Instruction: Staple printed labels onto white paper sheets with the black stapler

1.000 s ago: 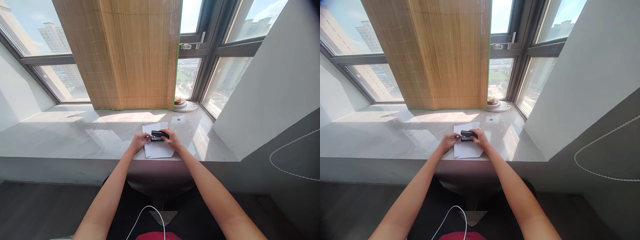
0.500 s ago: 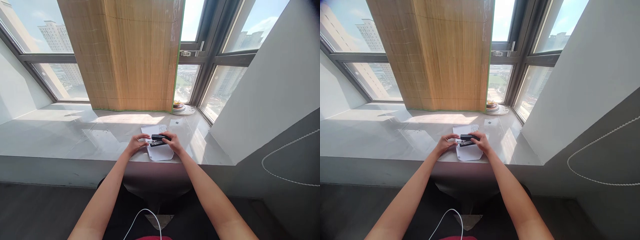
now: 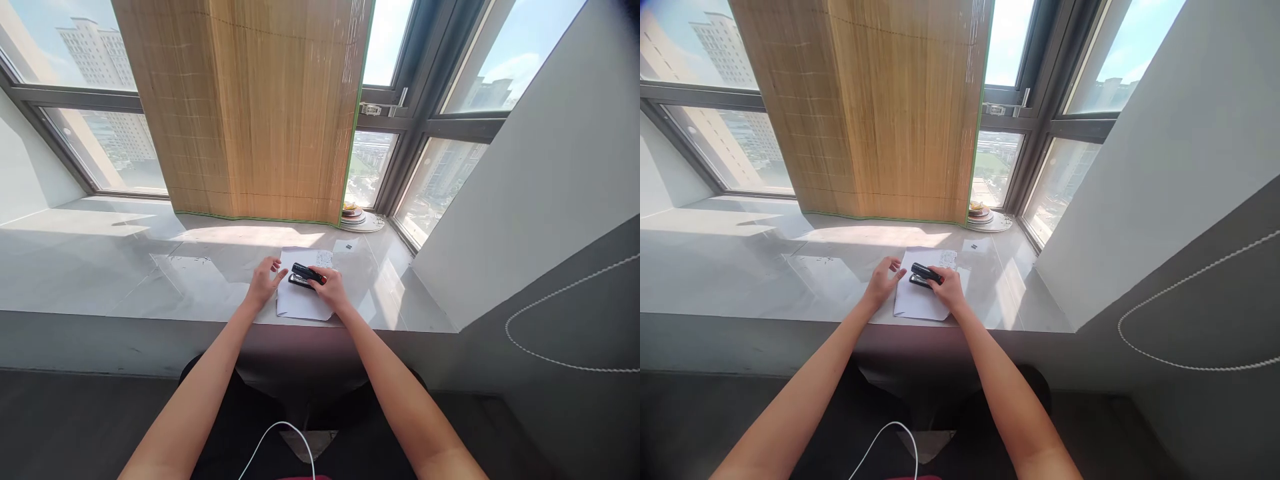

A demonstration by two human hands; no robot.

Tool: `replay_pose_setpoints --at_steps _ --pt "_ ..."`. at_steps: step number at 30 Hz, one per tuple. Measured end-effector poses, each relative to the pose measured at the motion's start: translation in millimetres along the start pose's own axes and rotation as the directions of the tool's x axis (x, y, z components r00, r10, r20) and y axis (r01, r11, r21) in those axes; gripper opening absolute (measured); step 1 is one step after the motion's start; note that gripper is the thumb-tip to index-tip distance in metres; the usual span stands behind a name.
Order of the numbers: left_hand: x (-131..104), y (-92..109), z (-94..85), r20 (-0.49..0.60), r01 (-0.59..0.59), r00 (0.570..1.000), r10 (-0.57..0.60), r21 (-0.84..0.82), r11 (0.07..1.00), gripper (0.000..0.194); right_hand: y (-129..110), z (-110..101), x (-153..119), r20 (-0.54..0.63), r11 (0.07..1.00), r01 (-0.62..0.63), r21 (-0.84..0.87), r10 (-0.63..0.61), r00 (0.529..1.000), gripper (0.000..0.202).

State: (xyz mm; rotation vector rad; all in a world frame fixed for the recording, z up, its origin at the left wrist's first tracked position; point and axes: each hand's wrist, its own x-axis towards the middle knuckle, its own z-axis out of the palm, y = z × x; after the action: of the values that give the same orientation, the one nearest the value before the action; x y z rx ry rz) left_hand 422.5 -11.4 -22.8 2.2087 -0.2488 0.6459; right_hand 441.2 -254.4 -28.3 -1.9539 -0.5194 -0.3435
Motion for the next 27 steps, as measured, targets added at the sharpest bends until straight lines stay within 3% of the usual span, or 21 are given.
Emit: replay_pose_setpoints --at_steps 4,9,13,17,22,25,27 --pt "1 -10 2.1 -0.061 0.111 0.992 -0.11 0.009 0.994 0.026 8 -27 -14 -0.029 0.997 -0.014 -0.071 0.012 0.999 0.038" --pt "3 -12 7.3 0.018 0.162 0.986 -0.165 0.122 0.979 0.025 37 -104 -32 -0.133 0.989 -0.107 -0.102 0.093 0.987 0.042" --pt "3 -8 8.3 0.066 0.186 0.977 -0.201 0.178 0.966 0.035 53 -137 -40 -0.139 0.985 -0.146 -0.093 0.132 0.981 0.047" --pt "2 -8 7.4 0.081 0.2 0.973 -0.218 0.188 0.962 0.037 56 -152 -27 -0.075 0.984 -0.147 -0.105 0.139 0.987 0.045" --pt "3 -7 8.1 0.092 0.203 0.969 -0.23 0.236 0.95 0.036 68 -160 33 -0.18 0.966 -0.127 -0.224 0.087 0.98 0.055" --pt "3 -5 6.6 0.104 0.188 0.969 -0.223 0.273 0.943 0.036 82 -142 71 0.015 0.89 -0.062 -0.451 0.077 0.997 0.049" --pt "3 -6 4.9 0.111 0.179 0.97 -0.216 0.278 0.944 0.037 91 -126 86 0.167 0.804 -0.021 -0.594 0.149 0.975 0.056"
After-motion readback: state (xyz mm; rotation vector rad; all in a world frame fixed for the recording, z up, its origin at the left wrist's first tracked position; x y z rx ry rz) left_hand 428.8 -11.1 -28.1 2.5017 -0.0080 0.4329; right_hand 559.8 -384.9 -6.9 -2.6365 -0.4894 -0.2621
